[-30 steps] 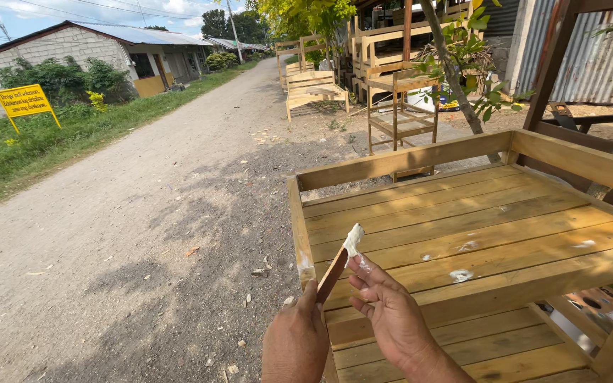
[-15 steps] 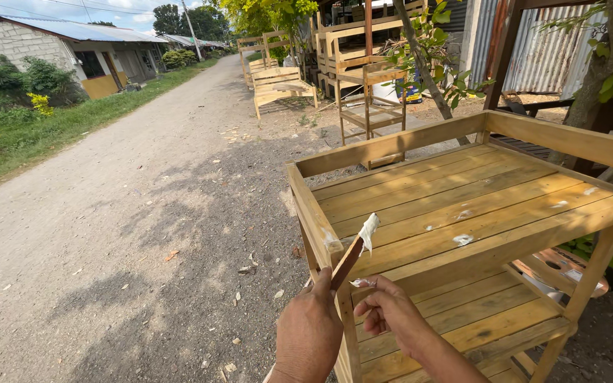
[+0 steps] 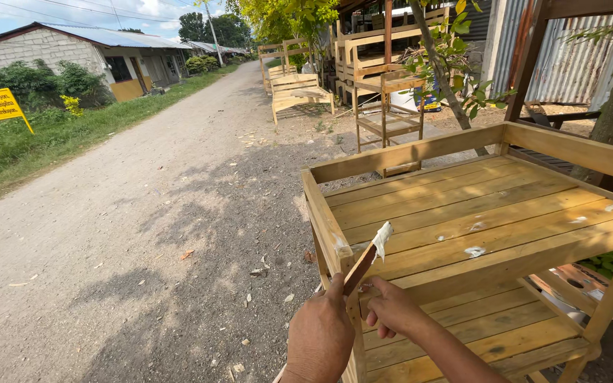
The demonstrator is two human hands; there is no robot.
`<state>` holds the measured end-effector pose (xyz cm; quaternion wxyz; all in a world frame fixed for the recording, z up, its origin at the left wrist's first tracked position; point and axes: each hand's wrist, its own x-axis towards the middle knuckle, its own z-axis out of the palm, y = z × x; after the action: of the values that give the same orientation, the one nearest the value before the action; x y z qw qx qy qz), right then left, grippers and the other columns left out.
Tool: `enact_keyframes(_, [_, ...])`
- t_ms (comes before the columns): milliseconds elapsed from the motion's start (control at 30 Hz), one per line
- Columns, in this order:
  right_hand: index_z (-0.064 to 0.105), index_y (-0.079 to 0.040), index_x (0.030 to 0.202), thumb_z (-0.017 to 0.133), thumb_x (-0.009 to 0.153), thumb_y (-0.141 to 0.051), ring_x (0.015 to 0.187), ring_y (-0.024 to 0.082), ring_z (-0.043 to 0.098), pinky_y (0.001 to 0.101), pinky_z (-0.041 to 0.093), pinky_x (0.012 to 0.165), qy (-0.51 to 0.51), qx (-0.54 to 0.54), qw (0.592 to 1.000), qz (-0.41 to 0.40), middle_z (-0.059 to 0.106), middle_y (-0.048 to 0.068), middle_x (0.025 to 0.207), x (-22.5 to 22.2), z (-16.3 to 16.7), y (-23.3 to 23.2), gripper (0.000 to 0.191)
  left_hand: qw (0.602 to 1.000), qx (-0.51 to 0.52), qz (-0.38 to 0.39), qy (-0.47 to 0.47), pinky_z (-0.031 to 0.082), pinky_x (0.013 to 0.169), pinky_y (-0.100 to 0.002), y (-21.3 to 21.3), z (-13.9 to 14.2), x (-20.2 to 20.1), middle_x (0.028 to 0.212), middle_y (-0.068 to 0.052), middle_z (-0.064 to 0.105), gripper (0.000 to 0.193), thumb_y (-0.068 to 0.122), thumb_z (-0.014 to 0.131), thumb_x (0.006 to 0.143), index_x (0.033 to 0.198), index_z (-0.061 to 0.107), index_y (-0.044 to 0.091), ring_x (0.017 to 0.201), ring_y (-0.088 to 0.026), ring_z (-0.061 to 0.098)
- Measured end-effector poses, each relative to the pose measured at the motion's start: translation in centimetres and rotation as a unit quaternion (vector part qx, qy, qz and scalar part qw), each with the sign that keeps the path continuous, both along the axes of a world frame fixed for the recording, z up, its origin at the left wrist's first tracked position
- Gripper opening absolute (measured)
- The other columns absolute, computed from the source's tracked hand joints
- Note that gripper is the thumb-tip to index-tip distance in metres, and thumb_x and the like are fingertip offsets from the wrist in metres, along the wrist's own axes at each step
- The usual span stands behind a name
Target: The person applies white wood filler to the edges and joints of a wooden shelf using a small wooden stick. The person repeatedly dips the stick into the filler and spreads it along the seams of the shelf.
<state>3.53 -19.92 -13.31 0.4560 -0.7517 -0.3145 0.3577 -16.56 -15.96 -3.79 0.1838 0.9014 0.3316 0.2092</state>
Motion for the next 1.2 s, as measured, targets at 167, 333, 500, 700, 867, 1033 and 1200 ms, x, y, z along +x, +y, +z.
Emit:
enact_keyframes(167, [0.052,-0.021,0.144,0.048,0.086,-0.006,0.043,0.019,0.058,0.0348,0.049,0.044,-0.081,-0.025,0.994,0.067,0.068,0.01,0.069,-0.1,0.2,0.1,0.06,1.0,0.004,0.01,-0.021,0.059,0.075,-0.052,0.3,-0.7,0.8,0.094,-0.017,0.072,0.043,0.016,0.055,0.098,0.14,0.05,0.012,0.087,-0.036,0.073])
enact_keyframes(333, [0.05,-0.023,0.146,0.053,0.085,-0.006,0.046,0.017,0.058,0.0343,0.052,0.047,-0.134,-0.005,0.982,0.133,0.068,0.008,0.066,0.8,-0.2,-0.1,0.064,1.0,-0.001,0.021,-0.009,0.058,0.076,-0.052,0.9,-1.7,1.5,0.094,-0.017,0.072,0.042,0.016,0.054,0.099,0.14,0.05,0.012,0.089,-0.036,0.073])
enact_keyframes(500, [0.056,-0.026,0.144,0.052,0.081,-0.004,0.05,0.014,0.062,0.032,0.054,0.052,-0.195,-0.006,0.967,0.162,0.069,0.005,0.063,1.5,-0.7,-0.4,0.067,0.999,0.007,0.027,-0.031,0.059,0.075,-0.052,1.1,-2.2,1.8,0.095,-0.017,0.073,0.043,0.014,0.056,0.098,0.14,0.05,0.009,0.088,-0.037,0.073])
enact_keyframes(700, [0.061,-0.026,0.141,0.056,0.078,-0.004,0.056,0.01,0.072,0.0283,0.061,0.064,-0.214,0.049,0.96,0.175,0.071,0.004,0.061,2.1,-1.4,-0.5,0.067,0.999,-0.007,0.048,-0.006,0.062,0.073,-0.047,0.9,-1.7,1.7,0.094,-0.016,0.073,0.043,0.014,0.053,0.1,0.142,0.048,0.009,0.086,-0.032,0.075])
enact_keyframes(867, [0.068,-0.027,0.134,0.061,0.076,-0.006,0.051,0.018,0.06,0.0335,0.055,0.062,-0.316,0.076,0.929,0.177,0.063,0.007,0.059,2.5,-2.0,-0.8,0.062,0.998,0.005,0.047,-0.035,0.06,0.073,-0.05,0.7,-1.3,1.5,0.093,-0.017,0.074,0.041,0.013,0.055,0.099,0.14,0.051,0.008,0.085,-0.035,0.074])
enact_keyframes(1033, [0.068,-0.029,0.133,0.062,0.076,-0.007,0.054,0.019,0.059,0.0344,0.055,0.063,-0.341,0.088,0.92,0.174,0.062,0.006,0.062,2.3,-2.3,-1.1,0.061,0.998,-0.004,0.054,-0.019,0.06,0.074,-0.05,0.4,-1.2,1.8,0.092,-0.017,0.073,0.043,0.015,0.054,0.1,0.142,0.049,0.009,0.087,-0.035,0.074])
enact_keyframes(1200, [0.067,-0.028,0.134,0.063,0.075,-0.007,0.056,0.017,0.062,0.0314,0.056,0.064,-0.326,0.125,0.919,0.185,0.066,0.003,0.064,2.5,-2.9,-1.4,0.063,0.998,-0.001,0.053,-0.033,0.06,0.075,-0.05,0.5,-1.4,1.9,0.093,-0.017,0.073,0.042,0.014,0.054,0.099,0.141,0.051,0.008,0.087,-0.034,0.074])
